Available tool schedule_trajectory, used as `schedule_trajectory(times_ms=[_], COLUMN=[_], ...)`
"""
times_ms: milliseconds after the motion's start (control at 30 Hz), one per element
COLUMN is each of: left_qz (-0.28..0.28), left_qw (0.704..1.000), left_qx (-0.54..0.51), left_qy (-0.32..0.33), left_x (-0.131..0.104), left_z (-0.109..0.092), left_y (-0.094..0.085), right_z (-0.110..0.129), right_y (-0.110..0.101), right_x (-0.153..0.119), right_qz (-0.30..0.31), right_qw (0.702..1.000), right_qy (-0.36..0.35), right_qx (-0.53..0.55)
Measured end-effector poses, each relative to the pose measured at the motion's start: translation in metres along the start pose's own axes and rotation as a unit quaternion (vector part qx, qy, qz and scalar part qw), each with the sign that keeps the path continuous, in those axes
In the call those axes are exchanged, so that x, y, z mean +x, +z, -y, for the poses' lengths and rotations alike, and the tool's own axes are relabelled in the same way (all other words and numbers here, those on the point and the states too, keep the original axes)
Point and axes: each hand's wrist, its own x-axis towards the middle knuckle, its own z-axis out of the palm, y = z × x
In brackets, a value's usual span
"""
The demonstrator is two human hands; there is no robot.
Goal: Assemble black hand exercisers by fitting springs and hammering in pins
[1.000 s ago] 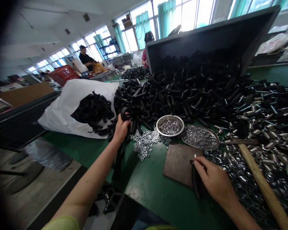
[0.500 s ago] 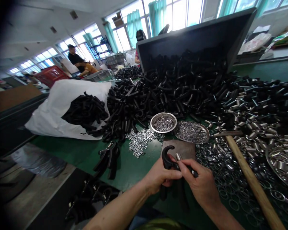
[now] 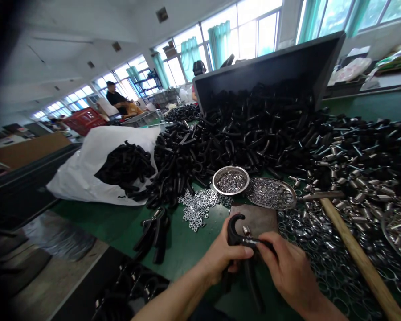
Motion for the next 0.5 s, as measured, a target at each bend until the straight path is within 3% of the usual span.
schedule_trajectory(times_ms=[67, 133, 200, 267, 433, 500], left_qz=[-0.044, -0.061, -0.036, -0.010, -0.028, -0.030], left_qw=[0.991, 0.974, 0.969, 0.970, 0.981, 0.980], left_qx=[0.096, 0.172, 0.206, 0.210, 0.141, 0.151], left_qy=[0.081, 0.134, 0.134, 0.125, 0.127, 0.130], left_x=[-0.001, -0.003, -0.004, -0.004, -0.005, -0.006], left_z=[-0.004, -0.008, -0.008, -0.005, 0.008, 0.011], left_y=[-0.002, -0.004, -0.004, -0.002, 0.003, 0.003], right_z=[-0.003, -0.002, 0.003, 0.009, 0.023, 0.027], right_y=[0.002, 0.004, 0.004, 0.006, 0.012, 0.012], right_x=[0.002, 0.007, 0.013, 0.019, 0.022, 0.020], right_qz=[0.053, 0.145, 0.231, 0.272, 0.161, 0.154], right_qw=[0.992, 0.960, 0.924, 0.912, 0.972, 0.980], right_qy=[0.103, 0.199, 0.236, 0.219, 0.154, 0.123], right_qx=[0.054, 0.134, 0.195, 0.215, 0.078, -0.006])
